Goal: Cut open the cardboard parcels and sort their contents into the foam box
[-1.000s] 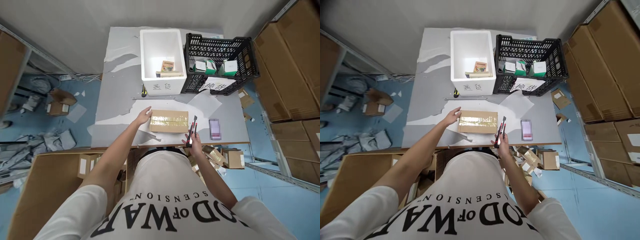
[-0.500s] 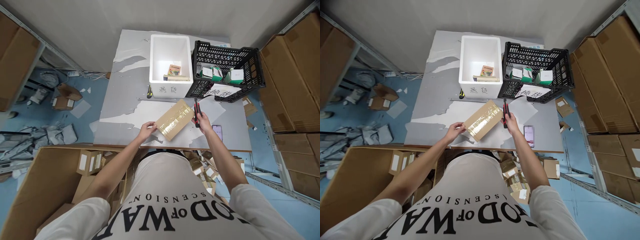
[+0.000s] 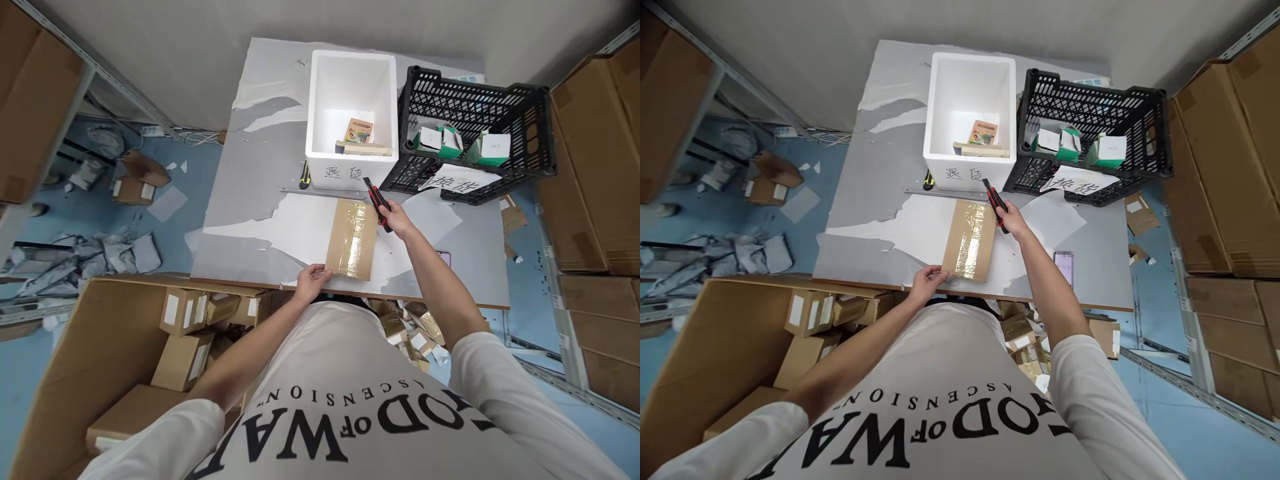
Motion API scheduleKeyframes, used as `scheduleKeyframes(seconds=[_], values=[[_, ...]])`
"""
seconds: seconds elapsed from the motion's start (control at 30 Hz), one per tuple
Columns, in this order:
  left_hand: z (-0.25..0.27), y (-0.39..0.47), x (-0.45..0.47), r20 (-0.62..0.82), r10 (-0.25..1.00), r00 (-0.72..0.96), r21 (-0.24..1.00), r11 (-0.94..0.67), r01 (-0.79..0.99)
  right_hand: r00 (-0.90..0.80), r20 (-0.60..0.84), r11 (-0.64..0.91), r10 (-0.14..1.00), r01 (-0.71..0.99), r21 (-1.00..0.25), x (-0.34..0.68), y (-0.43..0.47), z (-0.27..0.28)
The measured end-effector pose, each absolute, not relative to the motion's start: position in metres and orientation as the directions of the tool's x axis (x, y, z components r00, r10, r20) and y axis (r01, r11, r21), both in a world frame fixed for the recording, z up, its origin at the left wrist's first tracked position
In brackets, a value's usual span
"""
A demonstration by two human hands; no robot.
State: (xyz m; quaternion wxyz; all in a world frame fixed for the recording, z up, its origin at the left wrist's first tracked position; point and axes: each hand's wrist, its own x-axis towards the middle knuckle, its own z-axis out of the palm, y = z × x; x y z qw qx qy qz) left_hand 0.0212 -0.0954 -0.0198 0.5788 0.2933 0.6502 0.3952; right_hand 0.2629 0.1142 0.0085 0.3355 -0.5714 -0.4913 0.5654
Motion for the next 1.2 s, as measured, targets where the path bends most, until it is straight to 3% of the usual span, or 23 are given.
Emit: scheduleKeyframes(seconds=[0.2, 0.5, 0.6, 0.73, 0.83, 0.97, 1.2], values=[[-0.018, -0.085, 0.015, -0.547, 0.830, -0.111, 0.834, 0.552, 0.017, -0.119, -0.301, -0.279, 0.946, 0.175, -0.944, 0.261, 0.103, 0.013], [-0.018, -0.054, -0.008, -0.518, 0.854, -0.048, 0.817, 0.510, 0.269, 0.124, -0.248, -0.257, 0.961, 0.059, -0.965, 0.276, 0.031, 0.020], [-0.013, -0.003, -0.016, -0.411, 0.911, -0.037, 0.869, 0.403, 0.286, 0.175, -0.346, -0.318, 0.922, -0.172, -0.932, 0.279, -0.028, 0.020], [-0.006, 0.078, -0.011, -0.255, 0.966, 0.052, 0.924, 0.227, 0.307, 0.142, -0.574, -0.483, 0.806, -0.401, -0.778, 0.267, -0.101, 0.018], [-0.005, 0.118, 0.000, -0.260, 0.954, 0.151, 0.924, 0.201, 0.324, 0.111, -0.678, -0.535, 0.726, -0.529, -0.659, 0.250, -0.130, 0.021], [-0.012, 0.134, 0.011, -0.312, 0.918, 0.245, 0.925, 0.234, 0.300, 0.090, -0.699, -0.499, 0.709, -0.636, -0.588, 0.229, -0.135, 0.027], [-0.021, 0.128, 0.012, -0.341, 0.921, 0.191, 0.927, 0.295, 0.233, 0.152, -0.669, -0.436, 0.728, -0.650, -0.623, 0.219, -0.122, 0.019]])
